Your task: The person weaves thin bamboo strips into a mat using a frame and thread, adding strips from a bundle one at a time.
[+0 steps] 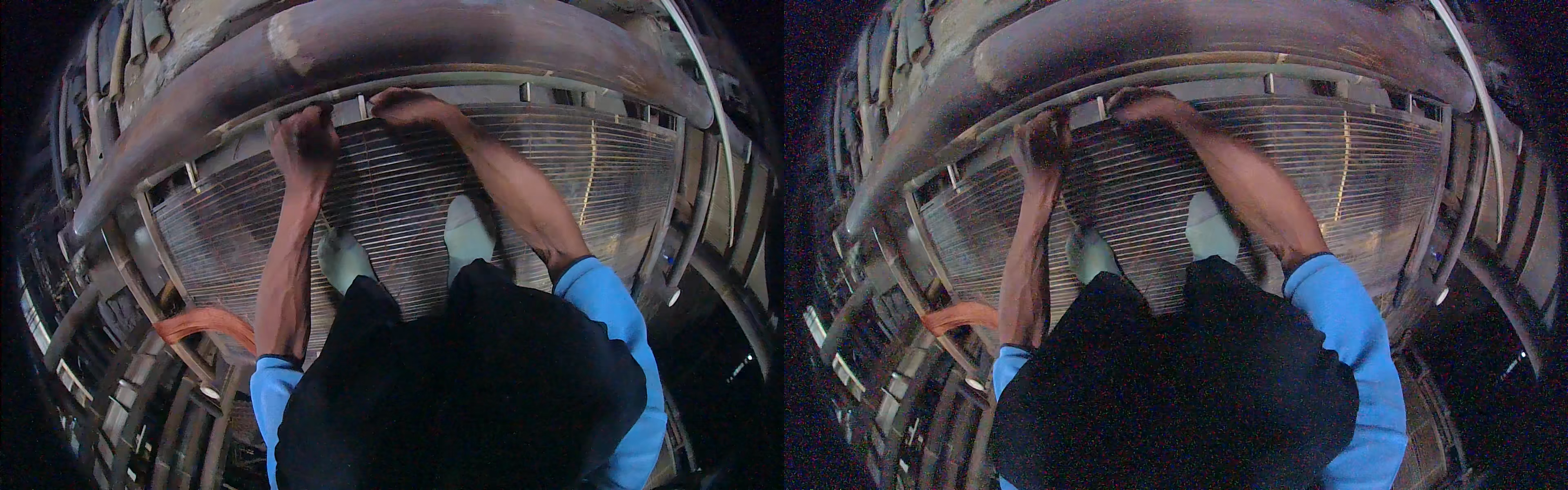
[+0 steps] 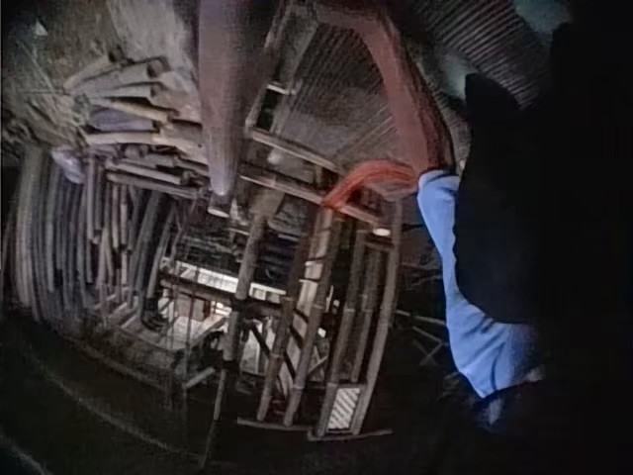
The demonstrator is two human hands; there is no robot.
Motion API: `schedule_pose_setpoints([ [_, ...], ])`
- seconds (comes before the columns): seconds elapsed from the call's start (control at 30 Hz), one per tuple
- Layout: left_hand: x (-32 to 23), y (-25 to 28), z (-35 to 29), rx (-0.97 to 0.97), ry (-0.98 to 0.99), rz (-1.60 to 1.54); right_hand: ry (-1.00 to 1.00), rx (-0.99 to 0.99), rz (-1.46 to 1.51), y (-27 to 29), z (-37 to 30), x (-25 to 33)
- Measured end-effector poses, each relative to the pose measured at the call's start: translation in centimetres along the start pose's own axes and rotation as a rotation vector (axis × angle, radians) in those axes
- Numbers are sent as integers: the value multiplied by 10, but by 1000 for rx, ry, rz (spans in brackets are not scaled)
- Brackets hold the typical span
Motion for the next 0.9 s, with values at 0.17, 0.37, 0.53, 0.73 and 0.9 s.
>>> schedule_pose_setpoints([
  [0.17, 25, -36, 24, 91, -70, 427, -106, -137, -61, 5, 12, 11],
  [0.37, 42, -59, 31, -7, -233, 319, -213, -443, -95, 12, -16, 15],
  [0.53, 24, -47, 30, 84, -231, 208, -79, -629, -129, 7, -23, 5],
  [0.73, 1, -10, 12, 223, 72, 550, 215, -753, 211, 17, -58, 16],
  [0.9, 9, -8, 3, 414, -138, -843, 146, -428, 513, 10, -102, 30],
])
Point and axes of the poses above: each hand's wrist, its own z-axis towards the middle knuckle, its own y-axis out of the back of the hand, x = y × z, the point moved 8 cm from there along z, towards the middle knuckle, and after that the axes turned 15 degrees about x, right-handed, at the moved point
